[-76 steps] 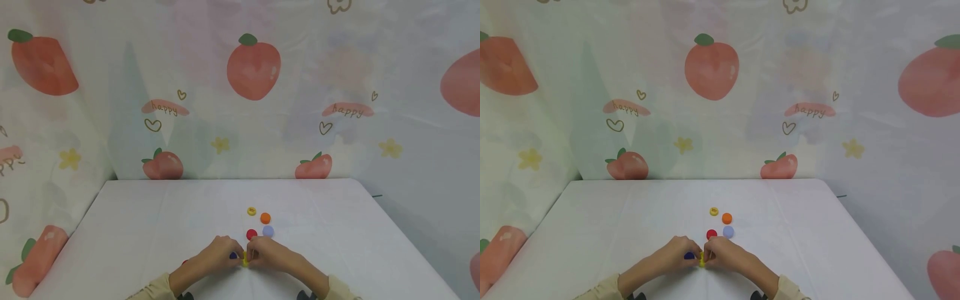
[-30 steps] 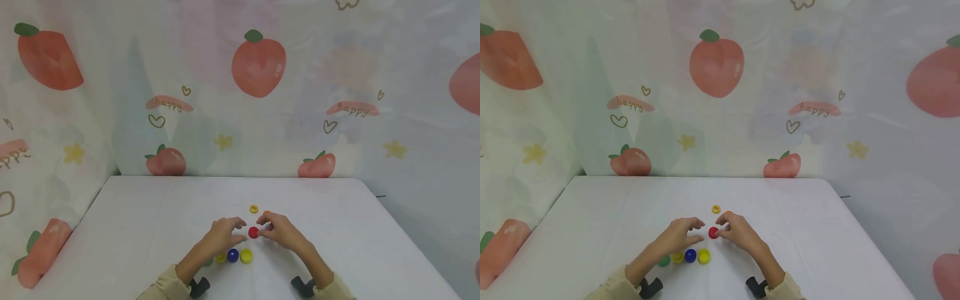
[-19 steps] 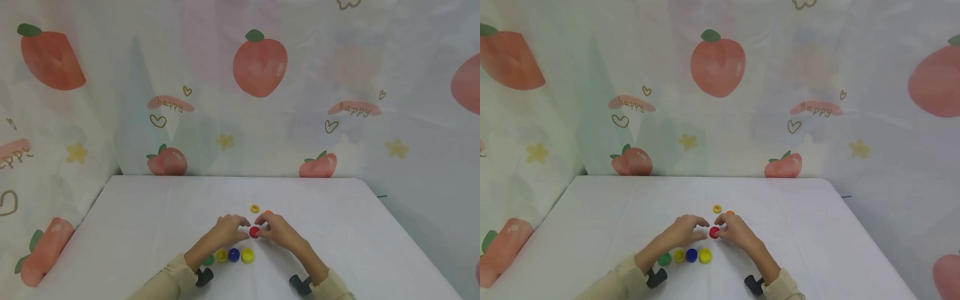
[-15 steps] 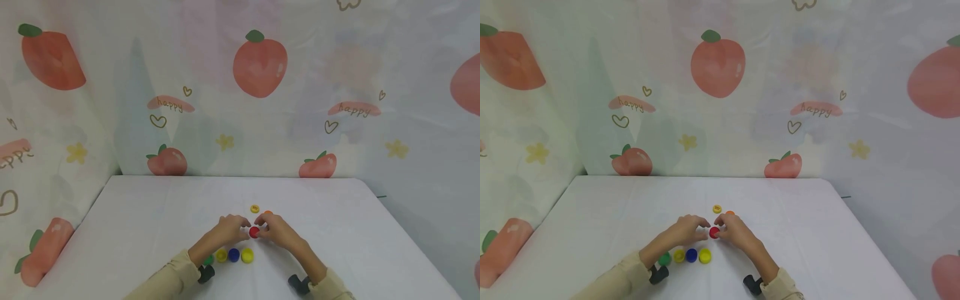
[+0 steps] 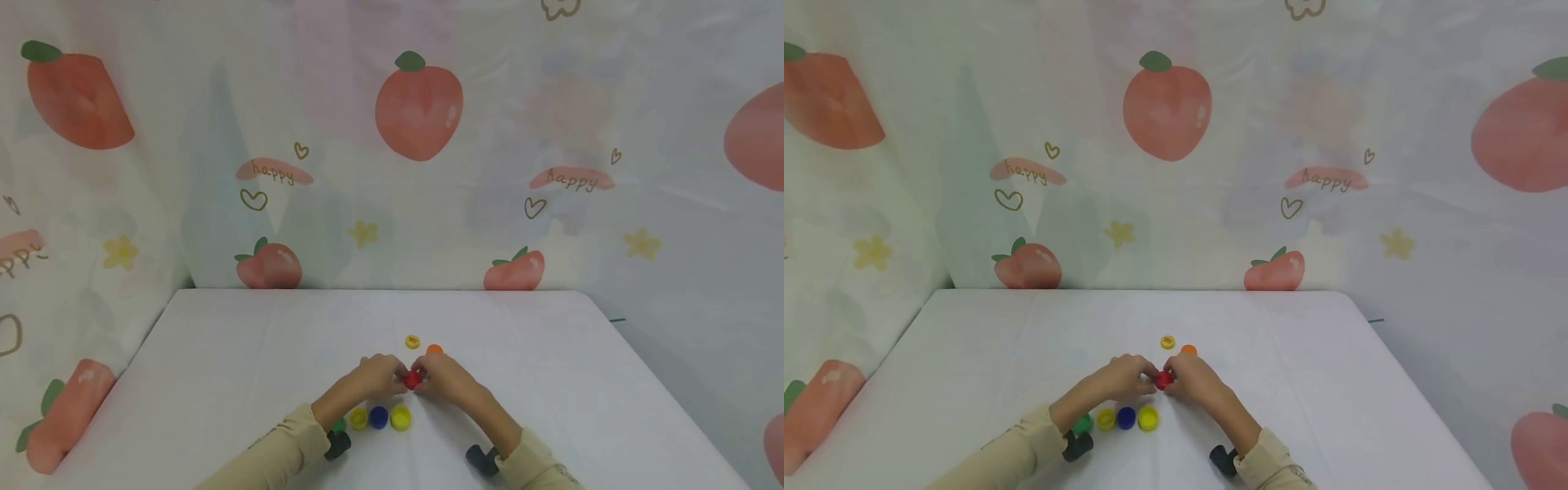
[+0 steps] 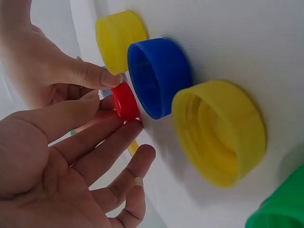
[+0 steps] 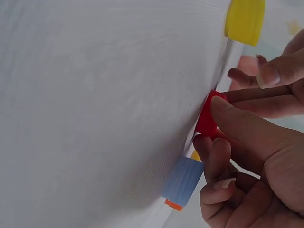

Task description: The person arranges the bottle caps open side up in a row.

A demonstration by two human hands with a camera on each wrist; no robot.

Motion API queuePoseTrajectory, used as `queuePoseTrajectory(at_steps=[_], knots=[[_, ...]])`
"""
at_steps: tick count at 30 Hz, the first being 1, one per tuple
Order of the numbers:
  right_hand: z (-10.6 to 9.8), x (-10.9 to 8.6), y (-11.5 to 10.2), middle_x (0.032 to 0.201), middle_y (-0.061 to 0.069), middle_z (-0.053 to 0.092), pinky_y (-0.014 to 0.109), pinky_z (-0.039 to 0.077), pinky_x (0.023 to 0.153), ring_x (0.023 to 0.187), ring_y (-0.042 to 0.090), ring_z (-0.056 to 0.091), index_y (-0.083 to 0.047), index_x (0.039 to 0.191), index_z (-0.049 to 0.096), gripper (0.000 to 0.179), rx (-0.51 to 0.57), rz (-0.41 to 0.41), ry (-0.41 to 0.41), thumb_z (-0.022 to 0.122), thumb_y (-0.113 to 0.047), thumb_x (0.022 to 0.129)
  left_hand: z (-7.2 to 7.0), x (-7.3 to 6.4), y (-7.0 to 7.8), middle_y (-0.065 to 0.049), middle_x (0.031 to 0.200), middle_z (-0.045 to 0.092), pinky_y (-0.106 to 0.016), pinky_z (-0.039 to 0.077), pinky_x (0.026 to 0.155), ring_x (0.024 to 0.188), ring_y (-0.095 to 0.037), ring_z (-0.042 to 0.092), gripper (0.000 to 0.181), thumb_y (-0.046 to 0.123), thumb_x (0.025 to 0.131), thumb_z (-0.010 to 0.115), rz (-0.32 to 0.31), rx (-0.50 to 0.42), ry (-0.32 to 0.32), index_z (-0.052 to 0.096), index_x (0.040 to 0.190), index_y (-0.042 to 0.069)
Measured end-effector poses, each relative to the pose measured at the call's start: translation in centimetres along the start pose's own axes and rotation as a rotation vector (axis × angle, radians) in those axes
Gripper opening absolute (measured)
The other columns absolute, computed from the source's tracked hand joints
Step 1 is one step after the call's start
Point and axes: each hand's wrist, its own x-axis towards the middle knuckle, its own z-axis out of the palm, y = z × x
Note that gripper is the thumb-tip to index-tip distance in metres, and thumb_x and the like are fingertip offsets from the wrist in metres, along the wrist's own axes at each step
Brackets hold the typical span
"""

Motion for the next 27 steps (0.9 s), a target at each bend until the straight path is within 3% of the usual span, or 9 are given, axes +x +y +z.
queuePoseTrajectory(at_steps=[5,7,12,18,27], knots=[[0.0,0.1,-0.2,0.073,-0.003,0.059,0.021,0.045,0.064,0.066,0.007,0.050,-0.006,0.089,0.064,0.024,-0.055,-0.021,0.001,0.074,-0.011,0.068,-0.1,-0.1,-0.2,0.007,0.087,0.064,-0.053,0.028,0.088,0.093,-0.017,0.055,0.026,0.023,0.074,0.068,0.003,-0.028,-0.001,0.066,0.098,0.015],[0.0,0.1,-0.2,0.073,-0.004,0.058,0.020,0.044,0.062,0.065,0.007,0.049,-0.006,0.089,0.063,0.023,-0.049,-0.025,0.006,0.073,-0.012,0.068,-0.2,-0.1,-0.5,0.006,0.090,0.064,-0.047,0.034,0.085,0.092,-0.016,0.055,0.026,0.023,0.075,0.068,0.019,-0.051,0.004,0.066,0.099,0.015],[-0.4,0.2,-0.2,0.074,-0.005,0.057,0.019,0.044,0.061,0.066,0.008,0.050,-0.007,0.090,0.061,0.023,0.017,-0.037,0.037,0.072,-0.016,0.071,-0.9,0.2,-1.1,0.005,0.091,0.063,-0.027,0.046,0.070,0.085,-0.012,0.057,0.025,0.020,0.076,0.067,0.070,-0.139,0.055,0.065,0.100,0.013],[-1.1,0.4,-0.9,0.078,-0.004,0.058,0.017,0.045,0.058,0.068,0.007,0.053,-0.008,0.095,0.056,0.028,0.096,-0.118,0.098,0.070,-0.017,0.073,-2.6,0.5,-1.5,0.004,0.083,0.062,-0.022,0.046,0.061,0.072,-0.008,0.054,0.031,0.026,0.076,0.067,0.069,-0.236,0.115,0.064,0.102,0.010],[-2.3,-0.6,-3.0,0.088,-0.007,0.058,0.017,0.046,0.063,0.069,0.004,0.055,-0.014,0.106,0.053,0.033,0.212,-0.199,0.200,0.068,-0.019,0.076,-4.9,-1.7,-1.3,0.006,0.078,0.060,-0.022,0.047,0.065,0.071,-0.008,0.055,0.024,0.024,0.077,0.066,0.141,-0.285,0.177,0.065,0.096,0.009]])
